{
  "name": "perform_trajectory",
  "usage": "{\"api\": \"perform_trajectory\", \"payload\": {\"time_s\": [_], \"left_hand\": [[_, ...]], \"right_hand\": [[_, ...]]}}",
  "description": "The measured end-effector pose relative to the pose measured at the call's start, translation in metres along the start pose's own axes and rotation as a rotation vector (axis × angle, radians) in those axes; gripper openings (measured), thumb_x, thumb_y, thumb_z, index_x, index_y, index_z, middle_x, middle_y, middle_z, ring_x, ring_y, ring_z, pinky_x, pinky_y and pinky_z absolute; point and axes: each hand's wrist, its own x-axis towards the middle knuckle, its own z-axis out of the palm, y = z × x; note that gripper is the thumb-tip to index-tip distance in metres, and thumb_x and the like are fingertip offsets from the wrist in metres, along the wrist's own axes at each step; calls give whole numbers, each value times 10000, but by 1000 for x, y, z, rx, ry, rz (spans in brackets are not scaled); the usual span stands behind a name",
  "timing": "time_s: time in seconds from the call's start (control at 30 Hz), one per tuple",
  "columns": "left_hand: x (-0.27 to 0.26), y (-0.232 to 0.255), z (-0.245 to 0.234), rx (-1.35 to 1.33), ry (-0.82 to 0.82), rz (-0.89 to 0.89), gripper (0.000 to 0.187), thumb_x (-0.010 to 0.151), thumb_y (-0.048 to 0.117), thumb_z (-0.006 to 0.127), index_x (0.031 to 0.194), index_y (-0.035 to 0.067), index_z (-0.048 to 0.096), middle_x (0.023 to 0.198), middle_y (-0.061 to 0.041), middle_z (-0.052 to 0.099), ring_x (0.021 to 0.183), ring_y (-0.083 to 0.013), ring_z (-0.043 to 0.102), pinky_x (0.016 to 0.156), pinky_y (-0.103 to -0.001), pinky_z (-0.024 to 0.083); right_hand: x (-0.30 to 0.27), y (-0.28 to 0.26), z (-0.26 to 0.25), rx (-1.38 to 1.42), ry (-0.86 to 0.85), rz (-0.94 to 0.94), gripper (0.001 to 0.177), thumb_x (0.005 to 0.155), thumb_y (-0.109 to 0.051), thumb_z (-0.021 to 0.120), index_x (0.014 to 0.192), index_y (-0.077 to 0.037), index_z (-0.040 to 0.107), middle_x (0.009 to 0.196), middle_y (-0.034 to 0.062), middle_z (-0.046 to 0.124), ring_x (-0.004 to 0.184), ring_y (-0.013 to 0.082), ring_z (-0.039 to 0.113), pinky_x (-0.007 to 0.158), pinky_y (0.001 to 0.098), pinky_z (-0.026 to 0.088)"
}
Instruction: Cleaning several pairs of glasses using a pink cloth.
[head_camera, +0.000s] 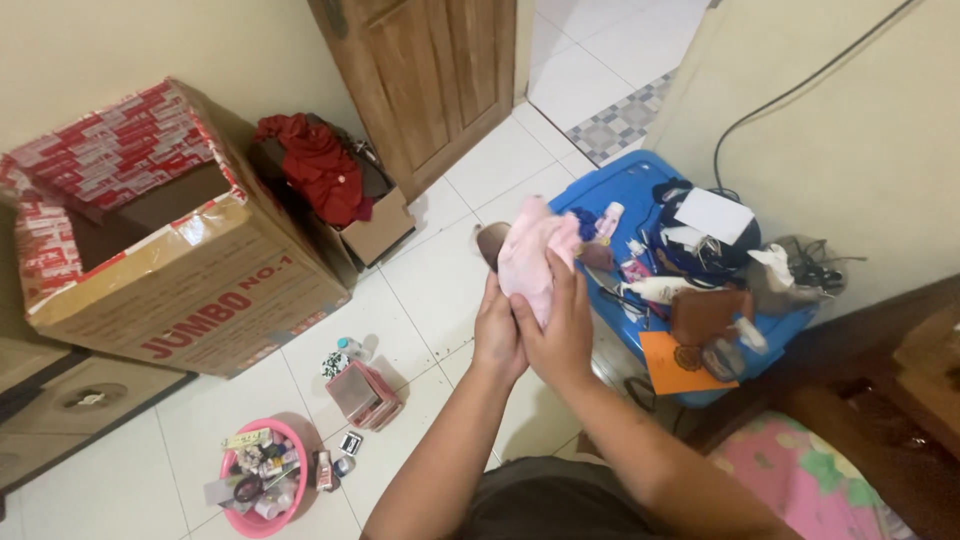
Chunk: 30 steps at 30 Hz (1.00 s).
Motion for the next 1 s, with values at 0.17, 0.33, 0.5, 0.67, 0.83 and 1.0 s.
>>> {"api": "perform_trajectory", "payload": {"time_s": [0.17, 0.33, 0.5, 0.67, 0.83, 1.0], "left_hand": [[-9, -6, -13, 34, -1, -41, 492, 1058, 136, 422, 1542, 76, 351, 1491, -149, 523, 1376, -276, 507, 1178, -446, 390], [-19, 18, 13, 105, 29, -23, 497, 1037, 198, 448, 1515, 115, 338, 1437, -186, 552, 1363, -290, 518, 1193, -472, 375], [10, 41, -47, -326, -238, 43, 456, 1153, 210, 500, 1542, -19, 433, 996, -16, 617, 1358, -191, 524, 1274, -481, 278], [20, 37, -49, -377, -288, 75, 211, 1142, 219, 517, 1261, 45, 497, 960, 1, 596, 1333, -195, 523, 1267, -558, 249], [12, 78, -29, 32, -316, 193, 357, 1023, 240, 557, 1337, 69, 575, 1374, -31, 634, 1465, -184, 451, 1273, -524, 240], [24, 66, -48, 277, -498, 76, 188, 1041, 134, 681, 1226, 104, 687, 1619, -154, 482, 1622, -326, 234, 1319, -552, 185]], "right_hand": [[-6, -8, 7, -352, 95, -299, 600, 929, -267, 749, 1426, -22, 518, 1369, 223, 572, 1270, 399, 569, 1074, 451, 471], [30, 10, -11, -97, 220, 51, 578, 979, -247, 729, 1448, -7, 491, 1396, 198, 614, 1313, 346, 605, 1123, 451, 457], [26, -26, -47, 1016, -121, 462, 656, 1038, -391, 485, 1554, -10, 348, 1470, 190, 536, 1312, 328, 592, 1106, 478, 490], [-10, 1, -22, 1034, -4, 776, 622, 1043, -475, 393, 1504, -59, 433, 1418, 143, 592, 1262, 299, 612, 1071, 459, 500], [-5, -4, -40, 1004, 132, 981, 589, 1026, -483, 411, 1433, -71, 519, 1350, 148, 646, 1237, 304, 636, 1061, 469, 502], [-10, -30, -33, 964, -129, 1070, 622, 980, -563, 480, 1375, -94, 590, 1324, 147, 656, 1205, 315, 631, 1057, 509, 494]]}}
